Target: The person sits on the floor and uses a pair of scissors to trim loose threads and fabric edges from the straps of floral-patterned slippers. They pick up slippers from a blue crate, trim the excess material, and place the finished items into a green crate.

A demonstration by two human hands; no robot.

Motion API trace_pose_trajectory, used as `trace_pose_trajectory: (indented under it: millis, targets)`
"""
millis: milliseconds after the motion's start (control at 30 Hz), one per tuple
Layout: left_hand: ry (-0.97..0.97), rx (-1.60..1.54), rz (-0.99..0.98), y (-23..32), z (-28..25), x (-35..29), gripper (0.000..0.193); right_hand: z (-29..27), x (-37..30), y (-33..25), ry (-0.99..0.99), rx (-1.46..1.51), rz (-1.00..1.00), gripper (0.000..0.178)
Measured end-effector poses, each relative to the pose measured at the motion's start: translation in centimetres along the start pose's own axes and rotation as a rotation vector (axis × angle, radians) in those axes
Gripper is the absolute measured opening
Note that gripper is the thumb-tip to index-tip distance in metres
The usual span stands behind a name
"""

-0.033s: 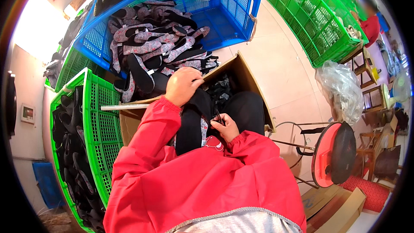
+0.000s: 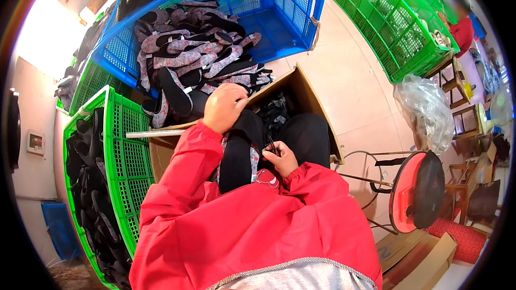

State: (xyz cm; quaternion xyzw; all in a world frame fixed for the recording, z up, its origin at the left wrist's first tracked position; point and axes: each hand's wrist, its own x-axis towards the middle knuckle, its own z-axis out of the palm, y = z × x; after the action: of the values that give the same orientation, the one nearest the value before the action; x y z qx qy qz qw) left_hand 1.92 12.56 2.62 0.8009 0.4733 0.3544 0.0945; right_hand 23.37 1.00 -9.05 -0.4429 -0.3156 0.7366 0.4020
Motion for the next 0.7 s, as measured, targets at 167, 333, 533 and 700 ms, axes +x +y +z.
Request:
trace_pose_trajectory:
  millis: [167,333,533,700]
  targets:
    - [-0.001,-0.059,0.044,-0.1,-1.6,-2.3,0.009,-0.1,0.4,0.5,-0.043,0.025,0.012,0.020]
    - [-0.196,-0.007,0.170,1.6,-2.7,-4.4,0.016,0.1,0.3,0.4,-0.075,0.021,0.005,0.019]
    - [-0.166,0.062,0.201,1.6,-1.6,-4.7,0.008,0.1,0.6,0.8,-0.108,0.002,0.004,0.018]
    - [-0.072,-0.178,-0.021,1.4,-0.9,-5.5,0.005,0.1,0.5,0.6,-0.100,0.002,0.013,0.018]
